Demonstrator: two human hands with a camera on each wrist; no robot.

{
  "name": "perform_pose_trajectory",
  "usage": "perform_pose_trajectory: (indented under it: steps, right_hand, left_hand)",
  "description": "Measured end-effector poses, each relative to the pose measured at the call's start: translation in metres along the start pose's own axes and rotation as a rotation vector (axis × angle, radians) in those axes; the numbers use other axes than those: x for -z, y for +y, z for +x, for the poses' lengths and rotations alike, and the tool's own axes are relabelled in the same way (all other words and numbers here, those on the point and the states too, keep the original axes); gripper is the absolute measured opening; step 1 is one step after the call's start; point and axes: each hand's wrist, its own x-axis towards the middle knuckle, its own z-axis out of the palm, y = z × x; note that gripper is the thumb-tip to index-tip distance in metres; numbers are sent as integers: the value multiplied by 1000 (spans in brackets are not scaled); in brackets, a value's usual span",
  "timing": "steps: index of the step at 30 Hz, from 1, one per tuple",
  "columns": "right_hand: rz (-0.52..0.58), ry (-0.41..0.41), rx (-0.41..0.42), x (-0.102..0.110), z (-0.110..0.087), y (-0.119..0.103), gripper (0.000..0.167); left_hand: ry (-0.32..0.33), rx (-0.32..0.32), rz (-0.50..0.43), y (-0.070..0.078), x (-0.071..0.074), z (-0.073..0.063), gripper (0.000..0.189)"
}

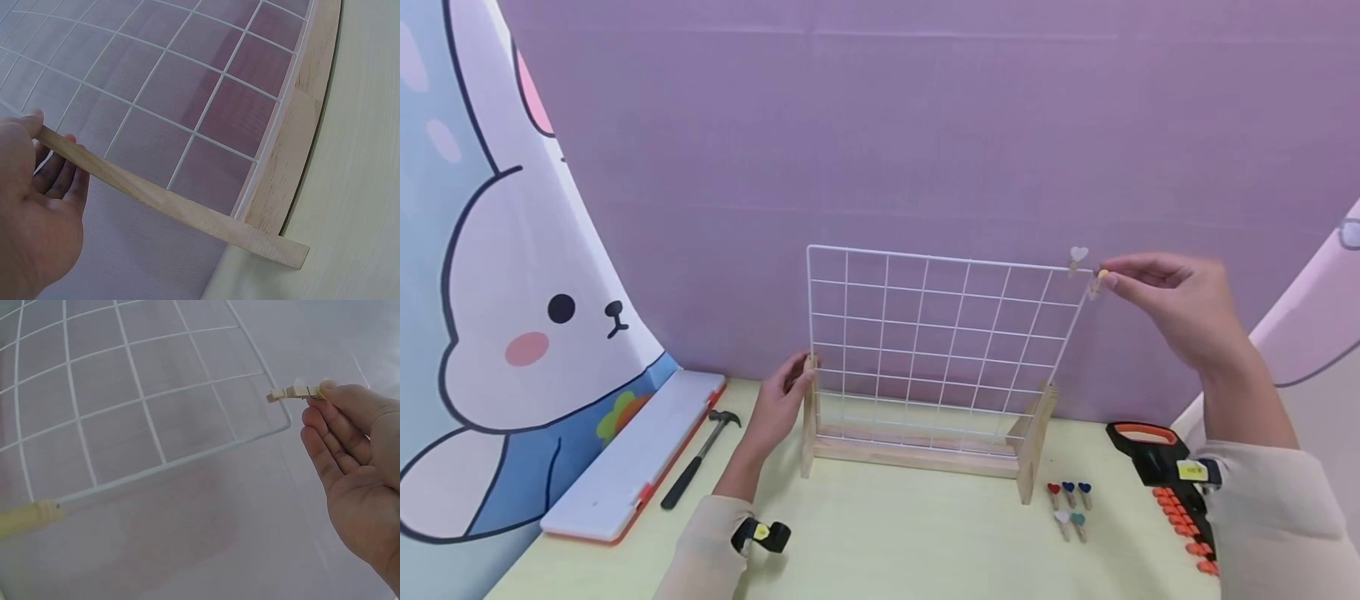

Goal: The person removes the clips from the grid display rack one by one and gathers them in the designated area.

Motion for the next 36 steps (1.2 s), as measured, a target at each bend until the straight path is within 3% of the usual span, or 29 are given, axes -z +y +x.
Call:
perform_pose_trajectory:
  steps: [16,22,36]
  right_hand:
    - [-155,-65,-88,1,-35,33,39]
    - [-145,-99,-124,-1,-46,45,40]
    - [-99,-175,-105,-10,-73,76,36]
  left_hand:
    - [-4,1,18,0,1,1,49]
    - [2,0,9,-1,1,1,48]
    - [6,0,16,1,0,0,47]
